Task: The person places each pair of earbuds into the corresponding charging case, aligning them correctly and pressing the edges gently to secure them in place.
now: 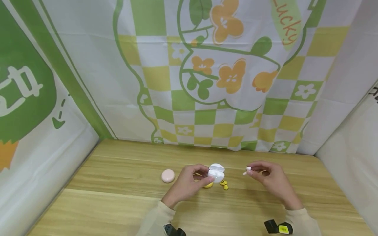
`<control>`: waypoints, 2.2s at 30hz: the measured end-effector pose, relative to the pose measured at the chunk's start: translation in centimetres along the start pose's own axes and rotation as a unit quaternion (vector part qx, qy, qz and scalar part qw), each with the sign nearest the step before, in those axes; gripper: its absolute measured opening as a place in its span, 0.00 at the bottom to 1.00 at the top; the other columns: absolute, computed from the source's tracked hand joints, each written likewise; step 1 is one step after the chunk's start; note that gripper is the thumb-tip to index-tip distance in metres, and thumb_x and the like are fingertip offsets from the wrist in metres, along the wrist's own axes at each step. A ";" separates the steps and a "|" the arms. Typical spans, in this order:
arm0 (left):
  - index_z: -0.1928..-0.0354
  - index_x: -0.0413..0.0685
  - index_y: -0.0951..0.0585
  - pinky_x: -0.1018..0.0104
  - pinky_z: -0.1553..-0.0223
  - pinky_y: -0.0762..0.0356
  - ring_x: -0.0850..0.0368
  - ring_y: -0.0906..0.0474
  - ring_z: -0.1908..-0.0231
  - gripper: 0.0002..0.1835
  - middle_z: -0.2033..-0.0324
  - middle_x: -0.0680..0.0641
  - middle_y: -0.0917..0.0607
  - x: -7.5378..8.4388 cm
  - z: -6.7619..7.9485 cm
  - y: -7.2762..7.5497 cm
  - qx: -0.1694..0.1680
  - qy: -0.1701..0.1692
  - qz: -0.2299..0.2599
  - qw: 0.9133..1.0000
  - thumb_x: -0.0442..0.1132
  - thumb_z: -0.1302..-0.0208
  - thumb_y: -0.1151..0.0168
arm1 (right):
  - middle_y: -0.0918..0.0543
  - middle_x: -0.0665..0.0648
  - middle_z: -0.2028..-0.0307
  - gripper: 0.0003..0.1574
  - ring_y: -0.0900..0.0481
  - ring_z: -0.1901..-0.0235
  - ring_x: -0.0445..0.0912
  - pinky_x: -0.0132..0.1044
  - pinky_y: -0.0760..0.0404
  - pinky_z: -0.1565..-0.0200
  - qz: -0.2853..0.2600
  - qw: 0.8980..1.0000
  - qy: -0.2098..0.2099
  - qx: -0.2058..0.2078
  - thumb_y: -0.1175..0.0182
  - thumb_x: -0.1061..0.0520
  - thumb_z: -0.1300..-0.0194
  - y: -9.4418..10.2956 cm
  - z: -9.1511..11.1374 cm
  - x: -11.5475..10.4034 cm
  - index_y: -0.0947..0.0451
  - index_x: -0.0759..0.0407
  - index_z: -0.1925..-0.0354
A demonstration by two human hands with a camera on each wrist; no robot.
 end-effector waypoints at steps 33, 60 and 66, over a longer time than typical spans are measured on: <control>0.54 0.35 0.17 0.62 0.53 0.17 0.57 0.19 0.59 0.11 0.61 0.47 0.16 -0.1 -0.1 -0.2 0.003 0.007 0.003 1.000 0.36 0.34 0.30 | 0.11 0.59 0.62 0.11 0.14 0.60 0.41 0.31 0.17 0.55 -0.121 0.991 0.047 -0.021 0.35 0.63 0.31 -1.1 0.7 -2.1 0.15 0.68 0.53; 0.54 0.38 0.16 0.61 0.52 0.17 0.57 0.19 0.59 0.10 0.61 0.50 0.15 0.1 -0.2 -0.4 0.000 0.002 0.003 1.000 0.36 0.33 0.31 | 0.13 0.52 0.67 0.07 0.18 0.70 0.40 0.32 0.18 0.65 -0.044 0.979 0.182 0.075 0.31 0.67 0.37 -4.0 1.2 -4.9 0.14 0.61 0.60; 0.54 0.38 0.16 0.61 0.52 0.17 0.57 0.19 0.58 0.11 0.60 0.49 0.15 0.2 -0.2 -0.4 0.000 -0.001 0.001 1.000 0.37 0.33 0.31 | 0.14 0.47 0.69 0.09 0.19 0.72 0.39 0.30 0.19 0.68 -0.027 0.973 0.207 0.100 0.29 0.69 0.40 -4.6 1.3 -5.3 0.14 0.59 0.61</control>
Point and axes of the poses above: each hand's wrist, its own z-axis away from the middle knuckle, its own y-axis out of the back of the hand, x = y × z, the point moved 3 cm from there along -z, towards the middle knuckle
